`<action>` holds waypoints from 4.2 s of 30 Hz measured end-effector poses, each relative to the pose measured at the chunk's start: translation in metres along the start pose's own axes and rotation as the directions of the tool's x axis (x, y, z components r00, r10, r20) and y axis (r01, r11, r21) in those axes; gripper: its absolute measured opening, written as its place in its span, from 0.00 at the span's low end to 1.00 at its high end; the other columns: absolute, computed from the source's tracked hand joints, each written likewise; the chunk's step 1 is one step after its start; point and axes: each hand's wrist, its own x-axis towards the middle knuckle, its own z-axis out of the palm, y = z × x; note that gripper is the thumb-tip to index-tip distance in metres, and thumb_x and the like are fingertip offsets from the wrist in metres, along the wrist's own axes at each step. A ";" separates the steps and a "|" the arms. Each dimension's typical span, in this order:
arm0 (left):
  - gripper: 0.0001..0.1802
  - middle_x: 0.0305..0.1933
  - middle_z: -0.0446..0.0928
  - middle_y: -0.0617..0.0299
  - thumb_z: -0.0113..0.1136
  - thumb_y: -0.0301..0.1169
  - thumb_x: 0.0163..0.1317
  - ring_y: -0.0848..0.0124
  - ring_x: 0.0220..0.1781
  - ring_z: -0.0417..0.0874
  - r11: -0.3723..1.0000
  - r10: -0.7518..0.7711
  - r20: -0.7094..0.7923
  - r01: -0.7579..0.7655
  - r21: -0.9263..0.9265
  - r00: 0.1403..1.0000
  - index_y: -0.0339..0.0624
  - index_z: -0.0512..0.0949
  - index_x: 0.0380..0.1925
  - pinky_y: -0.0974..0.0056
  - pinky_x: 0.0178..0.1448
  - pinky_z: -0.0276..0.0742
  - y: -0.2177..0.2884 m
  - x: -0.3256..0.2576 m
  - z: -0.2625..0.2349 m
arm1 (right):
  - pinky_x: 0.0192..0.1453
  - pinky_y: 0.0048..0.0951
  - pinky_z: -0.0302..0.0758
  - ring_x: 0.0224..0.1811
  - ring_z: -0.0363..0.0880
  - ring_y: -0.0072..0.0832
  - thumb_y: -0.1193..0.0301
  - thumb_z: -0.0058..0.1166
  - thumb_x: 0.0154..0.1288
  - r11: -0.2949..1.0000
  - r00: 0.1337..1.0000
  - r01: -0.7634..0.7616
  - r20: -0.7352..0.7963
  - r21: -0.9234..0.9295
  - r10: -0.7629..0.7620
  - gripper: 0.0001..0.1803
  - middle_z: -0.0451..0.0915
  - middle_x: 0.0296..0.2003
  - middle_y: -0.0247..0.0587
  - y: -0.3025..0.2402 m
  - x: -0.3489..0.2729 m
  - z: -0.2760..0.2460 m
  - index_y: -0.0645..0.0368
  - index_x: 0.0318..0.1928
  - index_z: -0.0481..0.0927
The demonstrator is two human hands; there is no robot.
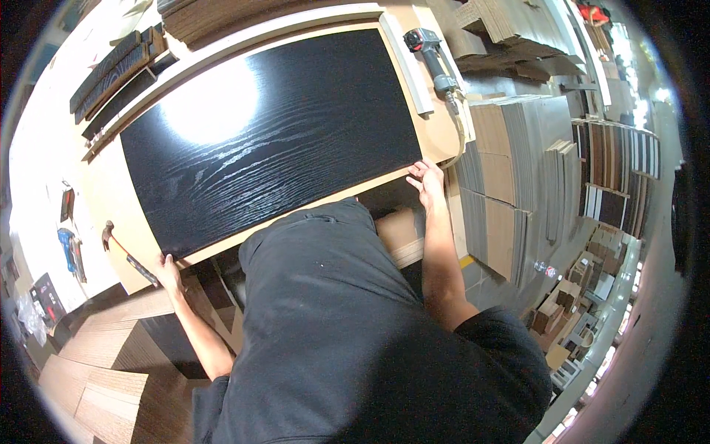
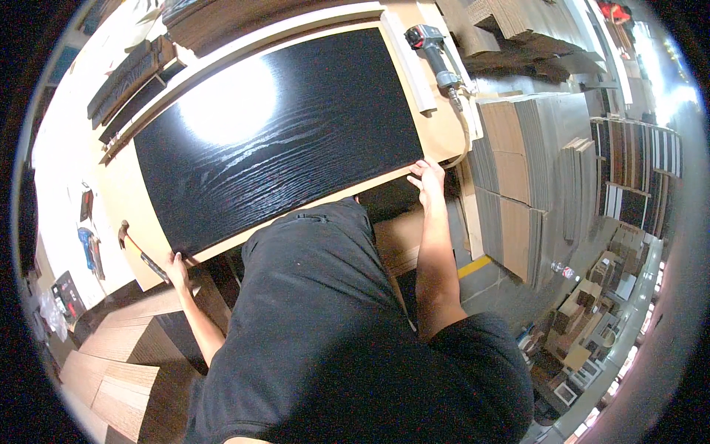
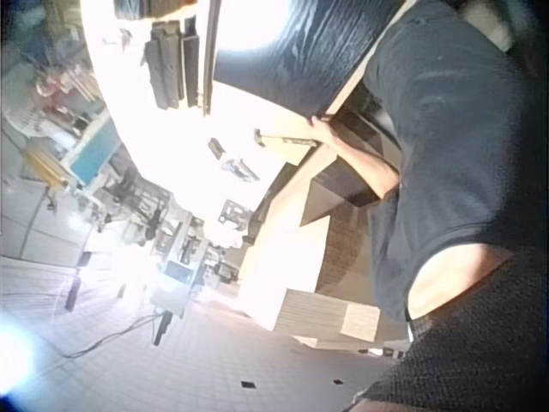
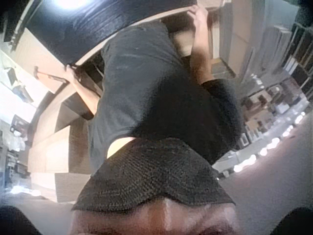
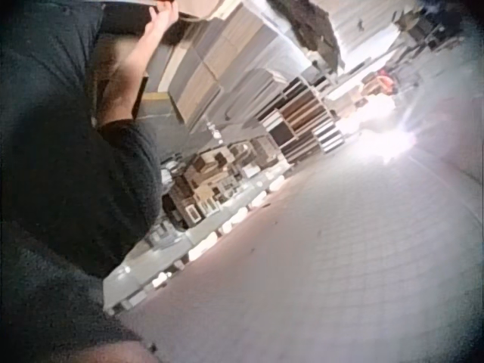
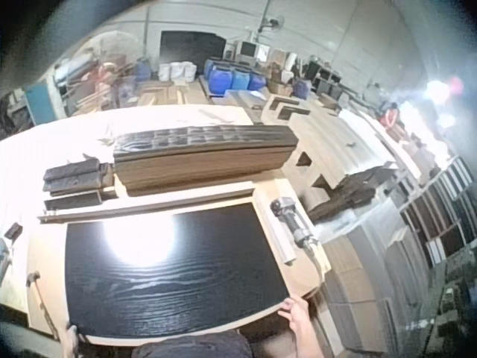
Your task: The person fastens trim strips to a wooden panel using a nail gun, then removes and stacks the completed panel onto a pile. The person then places a new panel onto the table, aligns wooden trim pieces along its edges, and fastens them with the nail gun.
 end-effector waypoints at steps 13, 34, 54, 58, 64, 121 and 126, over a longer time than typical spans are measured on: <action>0.16 0.48 0.84 0.50 0.52 0.25 0.69 0.64 0.49 0.81 0.990 -0.113 -0.052 0.117 0.075 0.992 0.27 0.78 0.52 0.61 0.59 0.73 0.074 -0.019 0.021 | 0.50 0.39 0.84 0.42 0.81 0.35 0.84 0.42 0.63 0.995 0.994 0.047 -0.101 0.083 -0.038 0.31 0.75 0.46 0.45 0.002 0.028 0.001 0.70 0.68 0.65; 0.20 0.42 0.86 0.48 0.61 0.33 0.64 0.62 0.44 0.85 0.981 -0.136 -0.036 0.130 -0.142 0.990 0.25 0.80 0.48 0.60 0.54 0.78 0.093 -0.016 0.038 | 0.63 0.47 0.78 0.41 0.77 0.32 0.81 0.51 0.61 0.955 0.995 0.070 -0.088 0.289 -0.047 0.41 0.74 0.40 0.41 -0.024 0.016 0.013 0.59 0.74 0.53; 0.45 0.77 0.59 0.45 0.62 0.57 0.63 0.50 0.80 0.55 0.177 0.897 0.254 -0.823 0.540 0.360 0.36 0.65 0.70 0.46 0.80 0.53 0.562 0.233 0.157 | 0.55 0.42 0.78 0.48 0.79 0.27 0.72 0.53 0.68 0.999 0.971 0.031 -0.237 -0.009 -0.032 0.37 0.79 0.47 0.34 -0.026 0.010 0.027 0.54 0.76 0.57; 0.43 0.79 0.57 0.47 0.66 0.51 0.63 0.54 0.81 0.55 0.200 0.898 0.222 -0.803 0.562 0.379 0.40 0.65 0.71 0.46 0.82 0.51 0.558 0.234 0.197 | 0.54 0.44 0.78 0.49 0.79 0.26 0.69 0.56 0.67 0.999 0.966 0.044 -0.254 -0.028 -0.050 0.38 0.77 0.47 0.33 -0.014 0.016 0.028 0.55 0.75 0.59; 0.36 0.63 0.74 0.49 0.73 0.37 0.55 0.52 0.66 0.72 0.145 0.964 0.132 -0.875 0.462 0.229 0.39 0.71 0.64 0.50 0.72 0.65 0.541 0.217 0.194 | 0.56 0.45 0.80 0.55 0.78 0.37 0.76 0.55 0.66 0.999 0.966 0.041 -0.258 0.025 -0.033 0.39 0.74 0.60 0.48 -0.015 0.023 0.028 0.60 0.76 0.56; 0.24 0.76 0.61 0.53 0.64 0.38 0.64 0.52 0.79 0.57 0.058 0.864 0.471 -0.964 0.259 0.179 0.60 0.77 0.61 0.36 0.78 0.48 0.430 0.147 0.328 | 0.61 0.42 0.75 0.63 0.72 0.36 0.67 0.61 0.66 0.992 0.996 0.093 -0.003 -0.087 -0.093 0.41 0.69 0.64 0.50 -0.025 0.008 0.018 0.64 0.74 0.58; 0.24 0.78 0.58 0.53 0.64 0.40 0.64 0.52 0.81 0.54 0.076 0.837 0.473 -0.915 0.396 0.274 0.65 0.77 0.61 0.30 0.77 0.43 0.434 0.151 0.329 | 0.52 0.33 0.79 0.50 0.80 0.29 0.73 0.61 0.65 0.996 1.000 0.020 -0.018 -0.091 -0.022 0.29 0.80 0.51 0.42 -0.036 0.015 0.009 0.67 0.65 0.70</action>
